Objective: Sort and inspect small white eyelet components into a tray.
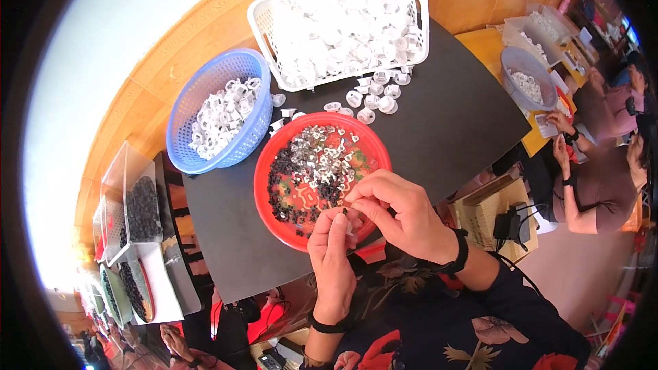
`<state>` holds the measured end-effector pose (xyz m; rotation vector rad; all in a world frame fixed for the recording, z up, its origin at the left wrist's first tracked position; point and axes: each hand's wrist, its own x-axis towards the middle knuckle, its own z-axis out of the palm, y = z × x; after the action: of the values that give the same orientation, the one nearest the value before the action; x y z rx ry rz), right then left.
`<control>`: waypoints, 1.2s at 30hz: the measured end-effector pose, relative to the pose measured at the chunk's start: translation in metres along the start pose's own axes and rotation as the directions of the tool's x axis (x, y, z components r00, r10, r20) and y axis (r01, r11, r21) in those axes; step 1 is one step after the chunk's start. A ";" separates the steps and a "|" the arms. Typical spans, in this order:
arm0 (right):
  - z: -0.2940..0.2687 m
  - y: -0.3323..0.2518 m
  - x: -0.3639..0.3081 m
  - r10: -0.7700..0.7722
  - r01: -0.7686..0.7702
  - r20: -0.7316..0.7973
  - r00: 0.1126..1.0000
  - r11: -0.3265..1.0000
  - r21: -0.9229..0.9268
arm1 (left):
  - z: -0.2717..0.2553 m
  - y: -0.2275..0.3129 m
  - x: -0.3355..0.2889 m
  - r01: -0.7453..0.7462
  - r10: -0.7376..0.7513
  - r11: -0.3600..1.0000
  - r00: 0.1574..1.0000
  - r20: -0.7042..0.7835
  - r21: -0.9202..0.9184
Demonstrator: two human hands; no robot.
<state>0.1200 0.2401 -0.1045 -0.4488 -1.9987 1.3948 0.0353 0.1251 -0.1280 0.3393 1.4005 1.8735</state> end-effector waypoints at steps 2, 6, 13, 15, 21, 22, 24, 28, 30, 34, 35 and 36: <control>-0.003 0.007 0.000 -0.138 0.138 0.005 0.990 0.989 -0.060 | -0.003 -0.002 0.002 0.006 -0.006 1.000 0.999 0.043 -0.004; -0.008 0.014 0.004 -0.150 0.157 0.126 0.981 0.987 -0.044 | -0.001 -0.002 0.009 0.064 -0.062 0.997 0.997 0.041 -0.038; -0.003 0.010 0.012 -0.029 0.031 0.032 0.999 0.996 -0.078 | 0.000 -0.003 0.023 -0.095 0.083 0.981 0.993 0.080 0.170; 0.002 0.009 0.012 -0.013 0.011 -0.017 1.000 0.997 -0.081 | 0.002 -0.004 0.024 -0.120 0.109 0.969 0.992 0.061 0.217; 0.003 0.017 0.013 -0.029 0.021 -0.074 0.997 0.994 -0.107 | -0.001 -0.008 0.025 -0.157 0.147 0.957 0.987 0.057 0.243; 0.001 0.016 0.013 -0.063 0.059 -0.024 0.998 0.986 -0.155 | -0.003 -0.008 0.025 -0.137 0.128 0.973 0.990 0.062 0.184; -0.005 0.013 0.015 -0.093 0.097 0.030 0.995 0.975 -0.202 | -0.005 -0.007 0.025 -0.115 0.108 0.986 0.992 0.067 0.123; -0.014 0.010 0.021 -0.075 0.082 0.145 0.987 0.995 -0.047 | -0.005 0.003 0.025 -0.034 0.037 0.999 0.995 0.092 -0.033; -0.019 0.008 0.025 -0.073 0.071 0.158 0.985 0.997 0.021 | -0.007 0.005 0.025 -0.004 0.016 0.994 0.993 0.113 -0.105; -0.019 0.003 0.028 -0.093 0.116 0.264 0.960 0.991 -0.073 | -0.009 0.006 0.023 0.023 0.007 0.981 0.988 0.153 -0.192; -0.017 0.003 0.028 -0.135 0.166 0.272 0.953 0.981 -0.096 | -0.009 0.006 0.022 0.035 -0.004 0.979 0.988 0.152 -0.199; -0.016 0.002 0.028 -0.135 0.167 0.271 0.953 0.981 -0.098 | -0.010 0.007 0.022 0.034 -0.003 0.979 0.988 0.155 -0.200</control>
<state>0.1100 0.2690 -0.0937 -0.1617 -2.2875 1.2976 0.0117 0.1327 -0.1305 0.3597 1.0966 1.9115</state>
